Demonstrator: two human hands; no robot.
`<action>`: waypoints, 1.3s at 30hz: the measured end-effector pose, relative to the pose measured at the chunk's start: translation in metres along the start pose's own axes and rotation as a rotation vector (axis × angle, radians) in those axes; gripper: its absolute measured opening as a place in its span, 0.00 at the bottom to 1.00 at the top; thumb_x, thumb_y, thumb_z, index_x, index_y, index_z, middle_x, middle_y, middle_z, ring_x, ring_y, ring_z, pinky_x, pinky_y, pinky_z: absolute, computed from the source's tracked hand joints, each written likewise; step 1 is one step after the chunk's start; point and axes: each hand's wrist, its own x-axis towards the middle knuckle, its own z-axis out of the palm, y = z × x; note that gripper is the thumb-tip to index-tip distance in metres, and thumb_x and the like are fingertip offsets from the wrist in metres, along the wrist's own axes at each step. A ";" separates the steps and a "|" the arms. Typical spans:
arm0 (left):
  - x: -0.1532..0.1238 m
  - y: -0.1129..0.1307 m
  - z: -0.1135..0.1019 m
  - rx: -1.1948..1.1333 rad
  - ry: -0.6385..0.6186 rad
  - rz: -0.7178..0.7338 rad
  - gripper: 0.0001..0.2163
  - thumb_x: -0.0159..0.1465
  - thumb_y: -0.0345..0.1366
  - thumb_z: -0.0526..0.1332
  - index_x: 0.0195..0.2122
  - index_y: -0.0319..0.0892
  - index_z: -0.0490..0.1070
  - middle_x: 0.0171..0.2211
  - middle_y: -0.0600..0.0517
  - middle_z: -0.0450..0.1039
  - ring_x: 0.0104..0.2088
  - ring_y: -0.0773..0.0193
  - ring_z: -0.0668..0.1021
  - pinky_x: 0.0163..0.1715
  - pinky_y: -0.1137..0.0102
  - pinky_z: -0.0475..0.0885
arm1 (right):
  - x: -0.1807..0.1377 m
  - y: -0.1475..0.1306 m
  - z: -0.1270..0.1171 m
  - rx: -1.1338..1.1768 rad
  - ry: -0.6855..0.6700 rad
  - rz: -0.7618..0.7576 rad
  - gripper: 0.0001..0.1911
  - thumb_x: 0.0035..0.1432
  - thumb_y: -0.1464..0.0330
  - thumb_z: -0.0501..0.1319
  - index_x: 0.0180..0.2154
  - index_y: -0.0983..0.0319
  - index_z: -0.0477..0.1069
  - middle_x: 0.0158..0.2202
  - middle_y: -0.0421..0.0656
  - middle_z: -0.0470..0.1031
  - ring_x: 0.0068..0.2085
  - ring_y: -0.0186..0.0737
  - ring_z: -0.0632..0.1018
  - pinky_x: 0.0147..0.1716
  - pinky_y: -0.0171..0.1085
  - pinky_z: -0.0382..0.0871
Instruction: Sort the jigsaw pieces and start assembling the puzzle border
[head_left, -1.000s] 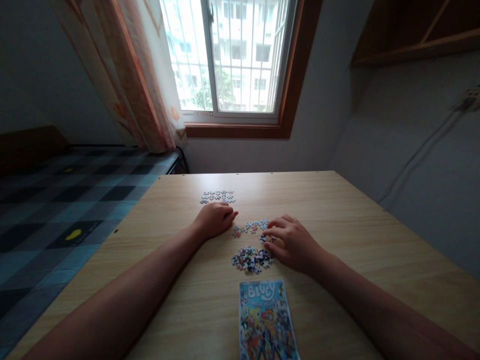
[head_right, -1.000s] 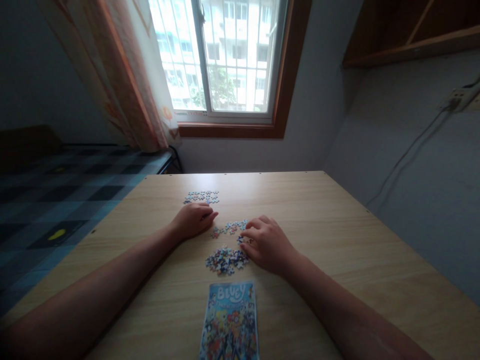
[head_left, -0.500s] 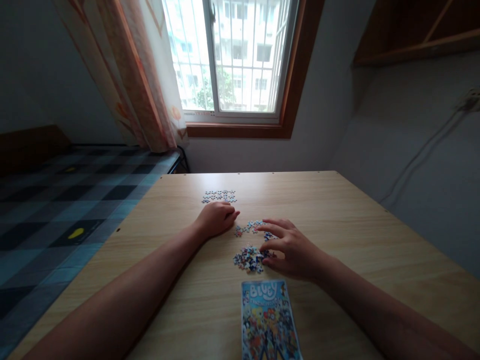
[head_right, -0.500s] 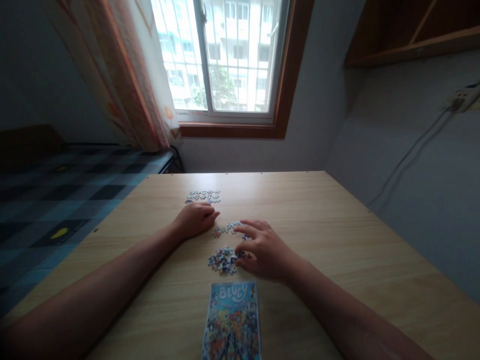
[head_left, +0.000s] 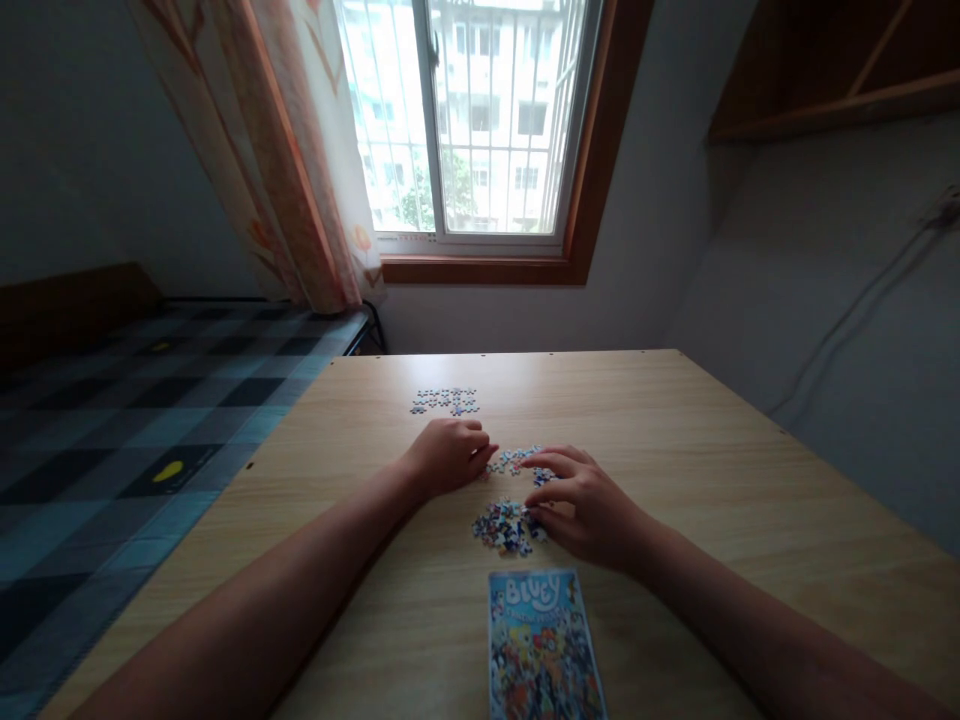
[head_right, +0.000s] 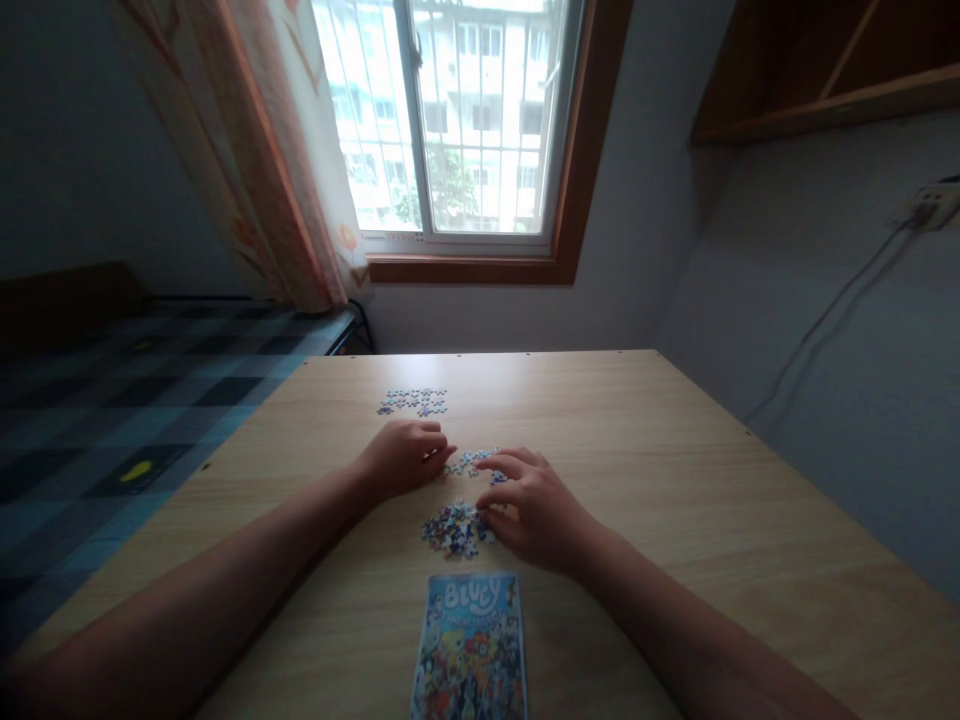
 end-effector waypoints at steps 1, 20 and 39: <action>0.000 0.004 0.000 -0.001 -0.001 0.020 0.21 0.69 0.43 0.51 0.23 0.41 0.74 0.24 0.50 0.72 0.21 0.68 0.70 0.24 0.70 0.62 | 0.000 0.000 0.001 -0.007 0.018 -0.001 0.04 0.57 0.70 0.66 0.33 0.55 0.80 0.51 0.44 0.78 0.55 0.49 0.73 0.55 0.53 0.65; 0.002 0.005 -0.016 0.076 0.121 -0.326 0.14 0.67 0.40 0.54 0.30 0.42 0.76 0.29 0.49 0.77 0.25 0.64 0.74 0.26 0.70 0.64 | -0.002 0.011 0.001 -0.083 0.190 0.140 0.07 0.64 0.67 0.58 0.35 0.58 0.74 0.29 0.41 0.80 0.30 0.39 0.80 0.33 0.36 0.68; -0.028 -0.077 -0.013 0.137 -0.053 -0.743 0.15 0.64 0.40 0.55 0.40 0.53 0.83 0.45 0.54 0.79 0.38 0.59 0.80 0.37 0.69 0.72 | -0.007 0.069 -0.012 0.106 0.329 0.508 0.11 0.61 0.59 0.59 0.38 0.59 0.75 0.33 0.42 0.81 0.26 0.38 0.80 0.24 0.33 0.73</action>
